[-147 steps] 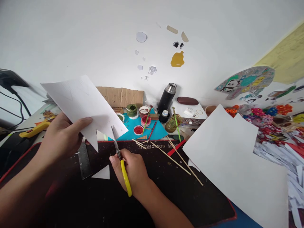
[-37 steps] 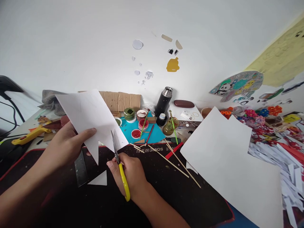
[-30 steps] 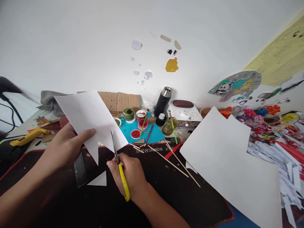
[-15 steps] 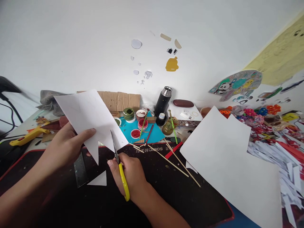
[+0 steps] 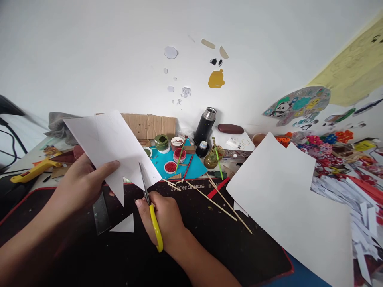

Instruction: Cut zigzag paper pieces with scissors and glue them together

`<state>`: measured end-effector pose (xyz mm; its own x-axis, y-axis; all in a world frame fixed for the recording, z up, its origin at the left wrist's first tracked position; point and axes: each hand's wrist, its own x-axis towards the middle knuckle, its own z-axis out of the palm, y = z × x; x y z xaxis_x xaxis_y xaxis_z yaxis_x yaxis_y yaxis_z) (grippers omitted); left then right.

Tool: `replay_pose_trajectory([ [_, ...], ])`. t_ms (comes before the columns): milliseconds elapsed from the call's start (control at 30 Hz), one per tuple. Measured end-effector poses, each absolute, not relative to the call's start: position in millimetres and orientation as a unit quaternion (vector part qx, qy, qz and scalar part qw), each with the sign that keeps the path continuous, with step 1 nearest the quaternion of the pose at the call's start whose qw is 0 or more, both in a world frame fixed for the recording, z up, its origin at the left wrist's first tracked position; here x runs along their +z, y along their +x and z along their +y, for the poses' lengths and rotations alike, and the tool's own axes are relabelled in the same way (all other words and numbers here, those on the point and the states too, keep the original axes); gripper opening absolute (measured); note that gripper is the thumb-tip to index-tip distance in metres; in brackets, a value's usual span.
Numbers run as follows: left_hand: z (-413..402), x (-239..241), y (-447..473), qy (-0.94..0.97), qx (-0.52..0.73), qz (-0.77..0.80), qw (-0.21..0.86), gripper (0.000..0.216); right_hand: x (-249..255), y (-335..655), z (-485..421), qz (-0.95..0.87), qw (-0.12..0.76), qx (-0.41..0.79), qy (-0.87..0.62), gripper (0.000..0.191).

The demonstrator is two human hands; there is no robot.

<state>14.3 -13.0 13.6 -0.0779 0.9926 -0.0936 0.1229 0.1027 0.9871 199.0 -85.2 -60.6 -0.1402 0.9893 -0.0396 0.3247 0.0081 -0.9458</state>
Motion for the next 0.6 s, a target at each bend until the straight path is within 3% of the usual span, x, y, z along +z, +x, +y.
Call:
replay_pose_trajectory([
  [600,-14.4,12.8,17.0,0.486,0.472,0.578,0.455,0.046,-58.6,199.7,-86.7,-0.617,0.360,0.432,-0.550,0.042],
])
